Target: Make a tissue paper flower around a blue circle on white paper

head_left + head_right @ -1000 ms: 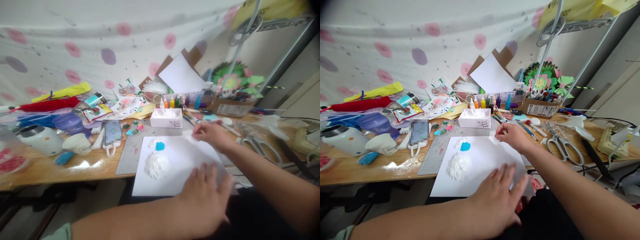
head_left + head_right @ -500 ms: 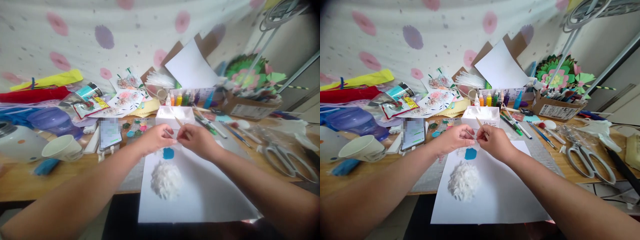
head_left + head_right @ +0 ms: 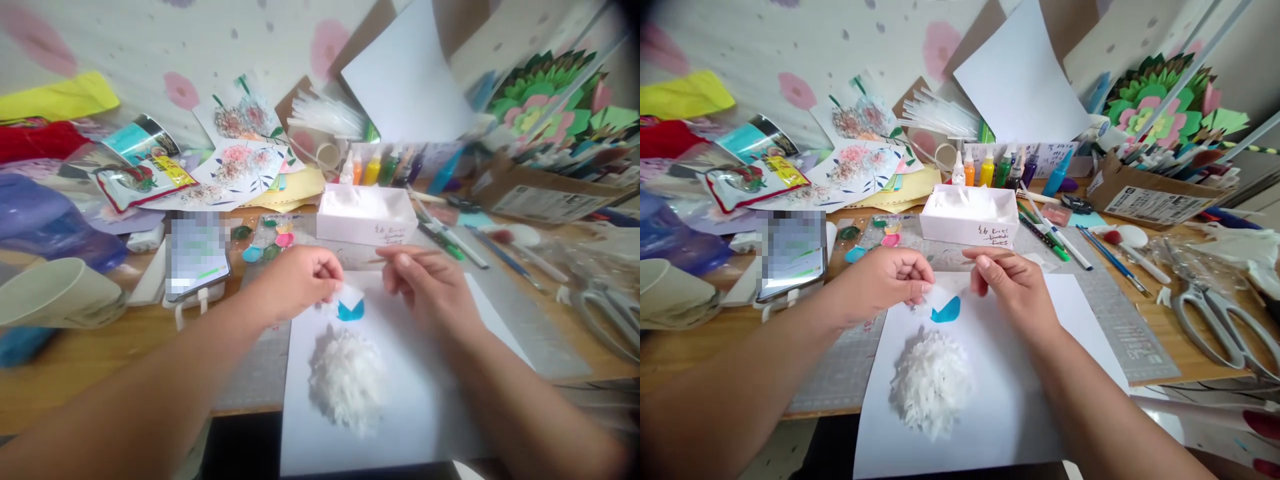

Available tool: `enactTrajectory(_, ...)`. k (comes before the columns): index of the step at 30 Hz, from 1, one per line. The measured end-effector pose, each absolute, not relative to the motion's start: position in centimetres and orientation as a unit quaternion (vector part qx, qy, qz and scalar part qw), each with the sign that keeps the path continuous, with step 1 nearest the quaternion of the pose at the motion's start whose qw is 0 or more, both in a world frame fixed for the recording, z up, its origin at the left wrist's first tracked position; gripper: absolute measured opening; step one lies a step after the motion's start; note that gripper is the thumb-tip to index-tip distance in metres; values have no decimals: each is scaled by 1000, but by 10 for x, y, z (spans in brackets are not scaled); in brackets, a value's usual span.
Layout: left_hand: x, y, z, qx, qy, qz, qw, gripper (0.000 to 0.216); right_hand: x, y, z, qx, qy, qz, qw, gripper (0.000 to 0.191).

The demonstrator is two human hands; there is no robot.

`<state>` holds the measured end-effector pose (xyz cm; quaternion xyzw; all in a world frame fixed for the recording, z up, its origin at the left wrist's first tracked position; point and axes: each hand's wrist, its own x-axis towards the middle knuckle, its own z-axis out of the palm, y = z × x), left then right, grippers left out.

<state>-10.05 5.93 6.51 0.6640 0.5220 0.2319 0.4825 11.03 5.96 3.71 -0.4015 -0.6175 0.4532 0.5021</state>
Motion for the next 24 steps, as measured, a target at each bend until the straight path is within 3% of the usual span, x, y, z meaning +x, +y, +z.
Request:
enactTrajectory(4, -97, 58, 63, 706, 538, 200, 413, 5, 109, 57, 35, -394, -627, 397, 542, 28)
enactTrajectory(10, -97, 59, 64, 755, 545, 185, 313, 4, 98, 50, 45, -372, -715, 318, 500, 16)
enactTrajectory(24, -94, 58, 59, 794, 532, 149, 255, 8, 90, 50, 39, -301, -823, 204, 436, 11)
